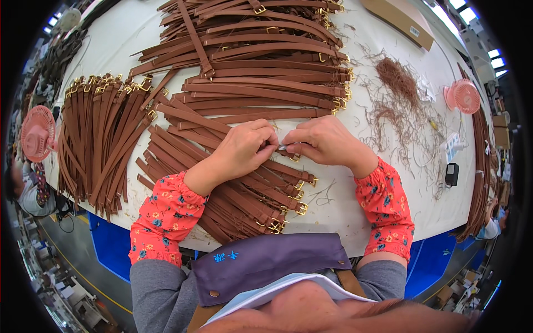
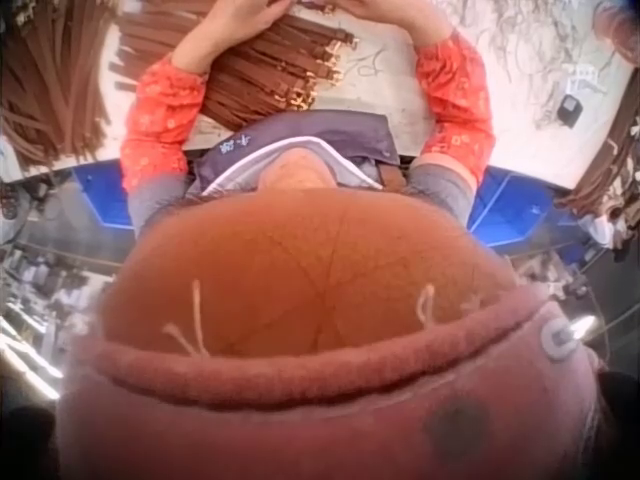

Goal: Trimming threads and organizing finished leather straps with buckles at a workshop table.

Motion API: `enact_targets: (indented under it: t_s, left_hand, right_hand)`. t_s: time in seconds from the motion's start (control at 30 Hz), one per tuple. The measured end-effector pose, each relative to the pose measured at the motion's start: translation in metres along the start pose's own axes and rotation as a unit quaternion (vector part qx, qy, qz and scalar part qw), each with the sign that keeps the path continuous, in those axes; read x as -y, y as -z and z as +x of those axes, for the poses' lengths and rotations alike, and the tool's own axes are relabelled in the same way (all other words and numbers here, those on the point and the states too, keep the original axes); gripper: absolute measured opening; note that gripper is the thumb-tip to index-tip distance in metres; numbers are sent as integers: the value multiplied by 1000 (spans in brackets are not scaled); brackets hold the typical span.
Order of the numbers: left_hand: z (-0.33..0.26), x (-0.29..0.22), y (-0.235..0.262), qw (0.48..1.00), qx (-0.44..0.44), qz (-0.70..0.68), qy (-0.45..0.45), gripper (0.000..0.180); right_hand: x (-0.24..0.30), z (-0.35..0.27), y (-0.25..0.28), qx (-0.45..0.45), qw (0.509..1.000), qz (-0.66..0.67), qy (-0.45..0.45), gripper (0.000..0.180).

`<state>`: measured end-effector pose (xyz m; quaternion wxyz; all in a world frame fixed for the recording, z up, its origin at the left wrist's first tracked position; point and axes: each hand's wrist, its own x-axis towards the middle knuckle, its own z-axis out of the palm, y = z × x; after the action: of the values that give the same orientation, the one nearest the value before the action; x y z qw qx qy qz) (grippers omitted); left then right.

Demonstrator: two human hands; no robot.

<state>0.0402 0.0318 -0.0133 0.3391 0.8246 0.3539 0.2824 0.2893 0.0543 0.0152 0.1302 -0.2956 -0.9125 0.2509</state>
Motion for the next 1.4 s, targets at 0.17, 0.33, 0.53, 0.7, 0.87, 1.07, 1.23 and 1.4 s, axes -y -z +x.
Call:
enact_targets:
  t_s: [0.17, 0.33, 0.53, 0.7, 0.87, 1.07, 1.23, 1.4]
  left_hand:
    - [0, 0, -1, 1000, -13, 2, -13, 11]
    - [1, -2, -3, 992, -74, -71, 69, 10]
    - [-1, -9, -2, 999, -16, -38, 1, 18]
    - [1, -12, -10, 993, -15, 71, -89, 20]
    - [-1, -13, -20, 981, -3, 144, -129, 8]
    - [2, -3, -20, 997, -11, 61, -44, 10]
    - [5, 14, -8, 869, -279, -382, 146, 15]
    - [7, -25, 5, 989, -100, -90, 65, 23]
  right_hand:
    - [2, 1, 1, 8, 1000, -2, -1, 8]
    - [0, -5, -4, -20, 998, 42, -32, 12]
    - [9, -22, 4, -47, 997, -26, -51, 13]
    - [14, -33, 3, -58, 994, -59, -75, 14]
    - [16, -37, 0, -76, 991, -68, -83, 13]
    - [18, -35, -5, -67, 994, -51, -68, 12]
    - [21, -34, -5, -63, 995, -51, -65, 12]
    - [18, -37, -6, -68, 994, -60, -65, 13]
